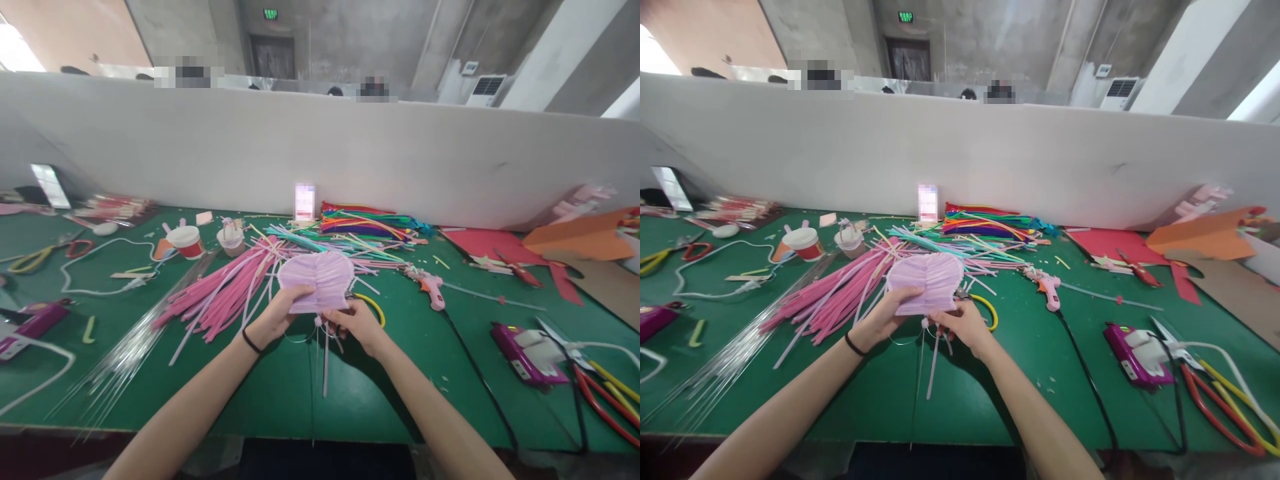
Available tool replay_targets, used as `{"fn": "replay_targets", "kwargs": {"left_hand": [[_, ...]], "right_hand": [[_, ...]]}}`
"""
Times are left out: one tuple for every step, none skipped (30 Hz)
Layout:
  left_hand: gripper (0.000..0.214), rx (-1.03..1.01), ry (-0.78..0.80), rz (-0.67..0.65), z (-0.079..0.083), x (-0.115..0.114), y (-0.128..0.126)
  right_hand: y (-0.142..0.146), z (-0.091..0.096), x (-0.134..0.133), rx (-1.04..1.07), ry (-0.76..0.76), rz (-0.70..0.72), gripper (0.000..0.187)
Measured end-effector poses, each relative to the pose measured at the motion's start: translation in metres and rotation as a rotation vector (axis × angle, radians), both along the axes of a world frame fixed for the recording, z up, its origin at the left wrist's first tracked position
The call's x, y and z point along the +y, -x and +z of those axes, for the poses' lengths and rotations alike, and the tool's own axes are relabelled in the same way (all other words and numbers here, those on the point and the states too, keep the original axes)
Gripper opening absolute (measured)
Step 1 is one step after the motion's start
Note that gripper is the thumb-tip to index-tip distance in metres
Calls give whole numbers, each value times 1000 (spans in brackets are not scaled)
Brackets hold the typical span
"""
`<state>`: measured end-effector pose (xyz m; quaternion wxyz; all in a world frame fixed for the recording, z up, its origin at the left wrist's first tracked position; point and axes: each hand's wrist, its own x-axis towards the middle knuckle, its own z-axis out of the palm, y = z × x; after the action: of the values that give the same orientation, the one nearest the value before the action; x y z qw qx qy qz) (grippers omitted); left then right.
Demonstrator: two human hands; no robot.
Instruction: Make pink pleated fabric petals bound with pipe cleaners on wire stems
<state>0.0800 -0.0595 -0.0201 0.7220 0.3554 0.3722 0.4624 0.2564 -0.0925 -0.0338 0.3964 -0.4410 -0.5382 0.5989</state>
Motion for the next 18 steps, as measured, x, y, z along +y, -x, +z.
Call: {"fn": "replay_targets", "kwargs": {"left_hand": [[28,-1,-7,-5,1,0,0],[28,-1,-13,-8,2,0,0],[29,3,-16,-7,2,0,1],[29,10,-16,-1,2,0,1],[30,18,-14,4,3,0,2],[31,23,-13,10,3,0,2],[32,25,-14,14,3,0,2],[33,22,-19,15,3,0,2],[35,18,-28,13,4,0,1],[37,11,-47,16,4,-1,0],[39,7,-74,29,5,-1,-1],[41,6,-108,56,5,-2,-2],[43,11,-145,92,6,-3,-3],[44,23,-181,132,6,-4,-4],[44,41,-207,170,7,-5,-5],[43,60,-221,196,7,-5,-6],[42,78,-224,207,7,-5,-6],[42,90,-220,207,8,-5,-6]], "right_hand": [[1,1,0,6,-2,-20,39],[3,1,-1,11,-3,-43,38],[4,1,-1,13,-3,-65,37],[5,1,0,13,-4,-86,37],[6,1,0,12,-8,-104,36],[7,1,0,9,-14,-118,36],[7,2,1,2,-19,-123,36],[6,2,1,-7,-19,-120,36],[6,3,1,-20,-11,-100,36],[4,4,1,-38,3,-68,35],[3,5,1,-58,20,-33,35],[2,5,1,-76,38,-5,35],[1,5,1,-88,54,13,34],[1,5,1,-95,65,18,34],[1,5,0,-94,73,10,34],[1,4,0,-88,75,-7,33],[2,4,0,-80,76,-22,33],[3,3,0,-72,75,-38,33]]}}
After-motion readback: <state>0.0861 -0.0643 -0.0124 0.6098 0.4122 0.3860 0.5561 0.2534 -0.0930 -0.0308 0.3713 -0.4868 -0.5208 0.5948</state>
